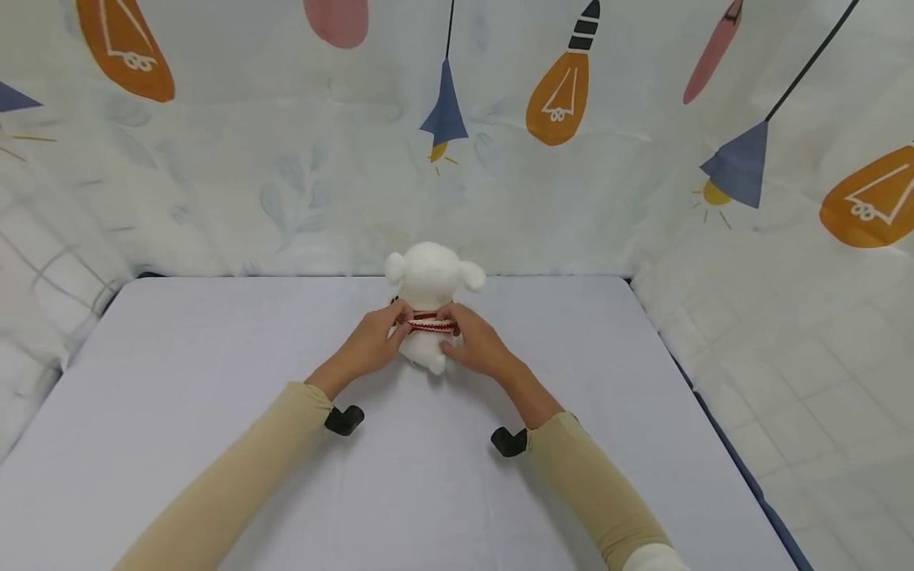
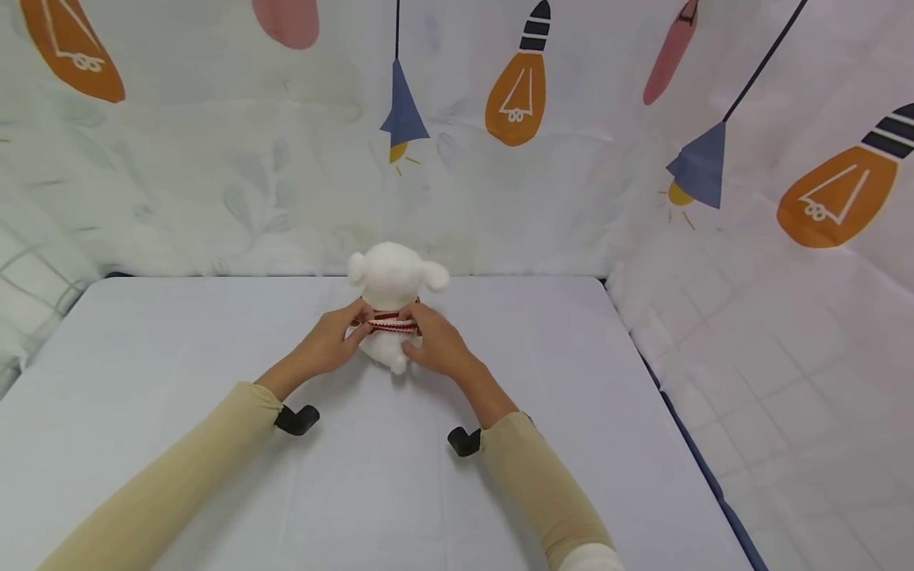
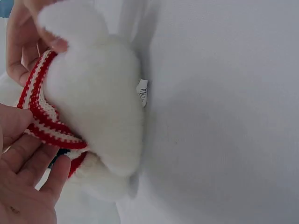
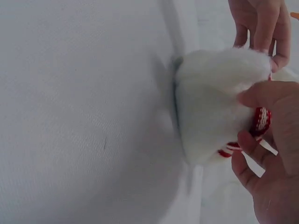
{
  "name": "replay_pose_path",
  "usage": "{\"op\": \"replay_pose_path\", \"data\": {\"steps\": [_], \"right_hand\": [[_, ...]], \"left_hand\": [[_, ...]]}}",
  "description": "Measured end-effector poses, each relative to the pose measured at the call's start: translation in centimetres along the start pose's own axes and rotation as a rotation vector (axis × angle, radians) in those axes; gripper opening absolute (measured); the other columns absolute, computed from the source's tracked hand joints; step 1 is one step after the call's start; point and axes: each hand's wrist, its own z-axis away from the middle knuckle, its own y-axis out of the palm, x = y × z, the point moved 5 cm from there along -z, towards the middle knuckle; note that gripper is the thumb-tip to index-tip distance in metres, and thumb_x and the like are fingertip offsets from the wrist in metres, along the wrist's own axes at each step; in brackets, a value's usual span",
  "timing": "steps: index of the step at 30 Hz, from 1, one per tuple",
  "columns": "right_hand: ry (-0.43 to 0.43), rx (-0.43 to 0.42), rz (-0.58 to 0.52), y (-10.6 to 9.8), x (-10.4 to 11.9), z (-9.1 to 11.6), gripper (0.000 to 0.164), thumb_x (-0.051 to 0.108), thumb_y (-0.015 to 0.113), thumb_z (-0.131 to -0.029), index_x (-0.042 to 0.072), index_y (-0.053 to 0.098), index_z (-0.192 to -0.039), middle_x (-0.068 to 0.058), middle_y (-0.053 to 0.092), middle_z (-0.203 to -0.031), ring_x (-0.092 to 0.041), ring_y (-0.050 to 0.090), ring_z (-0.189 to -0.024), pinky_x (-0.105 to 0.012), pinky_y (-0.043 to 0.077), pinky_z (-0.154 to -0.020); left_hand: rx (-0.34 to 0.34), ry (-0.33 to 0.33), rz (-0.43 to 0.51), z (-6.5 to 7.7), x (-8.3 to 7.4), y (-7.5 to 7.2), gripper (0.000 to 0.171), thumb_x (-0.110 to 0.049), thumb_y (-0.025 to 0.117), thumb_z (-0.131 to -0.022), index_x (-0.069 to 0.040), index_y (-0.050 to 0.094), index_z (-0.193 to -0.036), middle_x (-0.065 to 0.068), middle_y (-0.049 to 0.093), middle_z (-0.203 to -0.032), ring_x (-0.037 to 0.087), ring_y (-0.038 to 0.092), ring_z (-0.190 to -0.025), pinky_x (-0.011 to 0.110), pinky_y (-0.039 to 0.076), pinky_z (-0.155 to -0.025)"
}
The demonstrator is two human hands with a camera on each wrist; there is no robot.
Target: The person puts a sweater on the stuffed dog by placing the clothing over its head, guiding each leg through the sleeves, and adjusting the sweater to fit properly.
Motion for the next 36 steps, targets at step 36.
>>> {"op": "replay_pose_path", "data": {"steps": [36], "right_hand": [[-0.003, 0.004, 0.312, -0.7, -0.9, 0.2, 0.018, 0.026, 0.075, -0.085, 0.018, 0.058, -0.084, 0.005, 0.065, -0.094, -0.012, 0.055, -0.083, -0.028, 0.046, -0.067]], "left_hand": [[0.060, 0.116, -0.595, 1.1, 0.2, 0.8, 0.026, -0.021, 0.076, -0.083, -0.014, 0.063, -0.104, 0.005, 0.067, -0.104, 0.026, 0.060, -0.094, 0.039, 0.045, -0.070]]}}
